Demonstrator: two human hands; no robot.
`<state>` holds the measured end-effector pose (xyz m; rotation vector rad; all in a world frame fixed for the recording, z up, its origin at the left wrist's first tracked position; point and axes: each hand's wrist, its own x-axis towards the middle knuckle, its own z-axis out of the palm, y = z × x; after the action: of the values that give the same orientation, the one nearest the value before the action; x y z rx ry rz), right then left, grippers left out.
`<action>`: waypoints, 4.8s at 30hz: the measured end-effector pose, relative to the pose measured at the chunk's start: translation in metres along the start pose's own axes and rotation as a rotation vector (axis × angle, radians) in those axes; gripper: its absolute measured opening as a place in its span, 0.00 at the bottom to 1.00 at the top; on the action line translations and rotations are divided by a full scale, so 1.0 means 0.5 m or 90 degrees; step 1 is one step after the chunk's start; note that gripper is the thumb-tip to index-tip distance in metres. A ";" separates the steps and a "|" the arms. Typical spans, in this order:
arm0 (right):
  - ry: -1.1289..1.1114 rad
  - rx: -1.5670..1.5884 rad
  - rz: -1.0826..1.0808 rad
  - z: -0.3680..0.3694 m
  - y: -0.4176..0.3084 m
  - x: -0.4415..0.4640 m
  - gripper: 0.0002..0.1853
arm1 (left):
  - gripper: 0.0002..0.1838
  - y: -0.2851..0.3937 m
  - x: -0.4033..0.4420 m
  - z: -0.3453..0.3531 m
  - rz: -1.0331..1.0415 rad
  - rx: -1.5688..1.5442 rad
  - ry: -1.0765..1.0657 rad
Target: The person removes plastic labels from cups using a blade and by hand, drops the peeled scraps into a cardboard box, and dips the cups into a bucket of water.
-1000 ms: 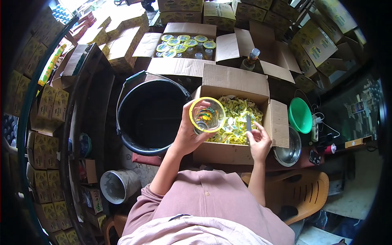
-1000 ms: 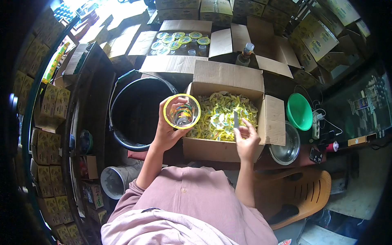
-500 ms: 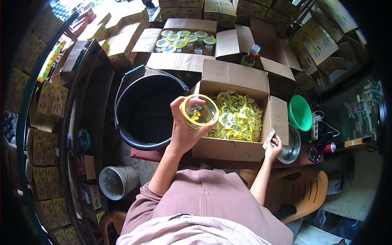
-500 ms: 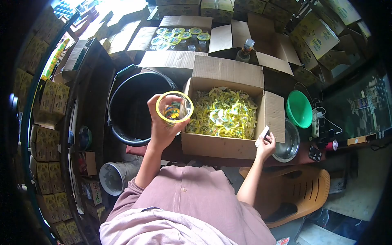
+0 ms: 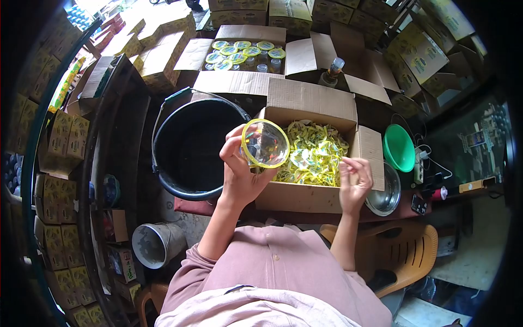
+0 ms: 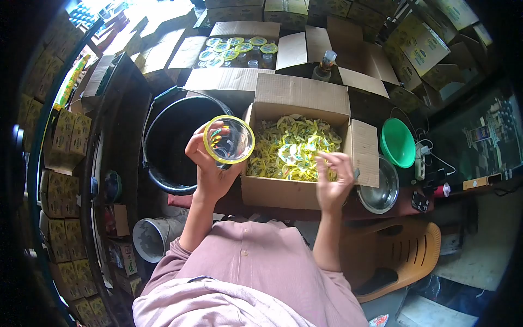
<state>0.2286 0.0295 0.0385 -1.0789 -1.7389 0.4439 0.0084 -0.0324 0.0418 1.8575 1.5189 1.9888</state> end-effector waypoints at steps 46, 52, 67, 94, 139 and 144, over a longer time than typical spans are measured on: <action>-0.374 -0.119 -0.497 0.079 -0.157 0.072 0.05 | 0.33 -0.004 0.018 -0.079 0.078 0.130 -0.176; -0.333 -0.161 -0.531 0.084 -0.155 0.063 0.05 | 0.33 -0.008 0.010 -0.070 -0.004 0.024 -0.174; -0.182 -0.097 -0.260 0.061 -0.051 0.087 0.03 | 0.41 0.001 0.021 -0.064 -0.162 -0.046 -0.121; 0.160 -0.209 0.357 -0.045 0.360 -0.183 0.16 | 0.41 0.009 0.040 0.002 0.073 -0.131 -0.114; -0.078 -0.291 -0.666 -0.031 -0.133 0.109 0.09 | 0.40 0.044 0.058 -0.032 -0.026 -0.105 -0.185; -0.072 -0.281 -0.669 -0.025 -0.133 0.111 0.09 | 0.39 0.049 0.063 -0.030 -0.027 -0.121 -0.191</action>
<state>0.2038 0.0376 0.1220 -0.2861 -2.2761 -0.5640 0.0015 -0.0356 0.0835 1.9206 1.2325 1.6748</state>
